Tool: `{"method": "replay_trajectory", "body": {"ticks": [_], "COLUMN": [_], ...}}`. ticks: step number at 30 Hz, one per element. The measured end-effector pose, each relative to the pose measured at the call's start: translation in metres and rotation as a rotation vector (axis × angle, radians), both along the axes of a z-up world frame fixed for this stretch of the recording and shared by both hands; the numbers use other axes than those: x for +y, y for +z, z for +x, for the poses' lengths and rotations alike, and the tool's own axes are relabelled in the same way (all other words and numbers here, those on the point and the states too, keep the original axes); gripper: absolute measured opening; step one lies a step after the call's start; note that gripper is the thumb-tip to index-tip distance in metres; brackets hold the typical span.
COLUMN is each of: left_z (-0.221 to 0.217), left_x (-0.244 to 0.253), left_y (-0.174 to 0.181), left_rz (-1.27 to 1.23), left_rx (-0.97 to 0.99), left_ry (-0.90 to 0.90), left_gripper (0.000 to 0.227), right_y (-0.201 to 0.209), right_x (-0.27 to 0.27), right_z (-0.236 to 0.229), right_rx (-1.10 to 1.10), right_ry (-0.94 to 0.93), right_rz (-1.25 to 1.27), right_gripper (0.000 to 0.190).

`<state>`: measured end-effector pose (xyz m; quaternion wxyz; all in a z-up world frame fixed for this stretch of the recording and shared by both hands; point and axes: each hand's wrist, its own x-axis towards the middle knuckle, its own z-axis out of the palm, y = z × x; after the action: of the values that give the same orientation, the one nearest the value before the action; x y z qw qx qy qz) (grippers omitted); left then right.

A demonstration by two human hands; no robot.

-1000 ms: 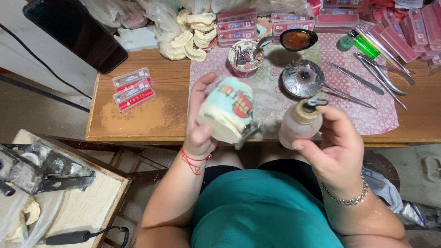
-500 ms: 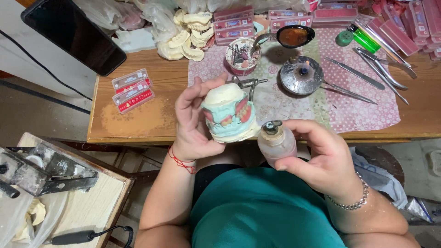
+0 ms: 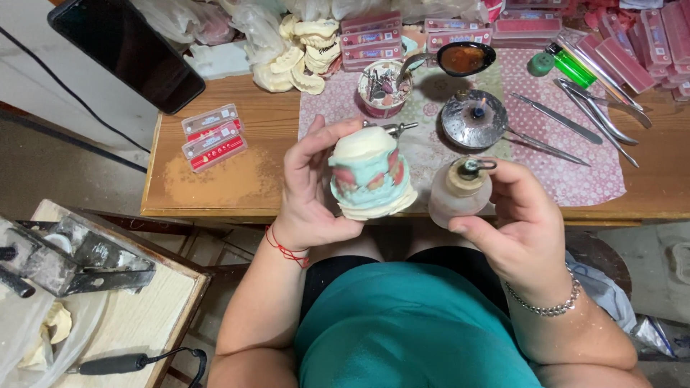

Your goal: The person works on a dental model mounted on an articulator, using a metal tool to shape the material and a spray bottle to apply liquid. They repeatedly open and close the model to access different areas while manipulating the prosthetic components.

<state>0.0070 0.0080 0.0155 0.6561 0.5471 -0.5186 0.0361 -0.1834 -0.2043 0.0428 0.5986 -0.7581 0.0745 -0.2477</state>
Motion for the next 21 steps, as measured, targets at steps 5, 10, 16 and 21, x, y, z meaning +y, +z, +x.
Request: {"method": "replay_trajectory", "body": {"ticks": [5,10,16,21], "left_z": [-0.002,-0.003,-0.002,-0.003], "left_x": [0.002,0.002,0.003,0.003], "left_y": [0.008,0.008,0.009,0.008], "left_rz": [0.09,0.144,0.115,0.103], "left_rx": [-0.039,-0.047,-0.017,-0.006], "left_ry": [0.058,0.09,0.034,0.012], "left_gripper": [0.096,0.098,0.094,0.094], "right_y": [0.012,0.023,0.02,0.023], "right_x": [0.005,0.008,0.005,0.005], "right_z": [0.002,0.007,0.006,0.007], "right_rx": [0.008,-0.017,0.024,0.041], "right_ry": [0.016,-0.018,-0.043,-0.021], "right_rz": [-0.219,-0.498,-0.424,-0.503], "right_gripper": [0.07,0.066,0.065,0.063]}}
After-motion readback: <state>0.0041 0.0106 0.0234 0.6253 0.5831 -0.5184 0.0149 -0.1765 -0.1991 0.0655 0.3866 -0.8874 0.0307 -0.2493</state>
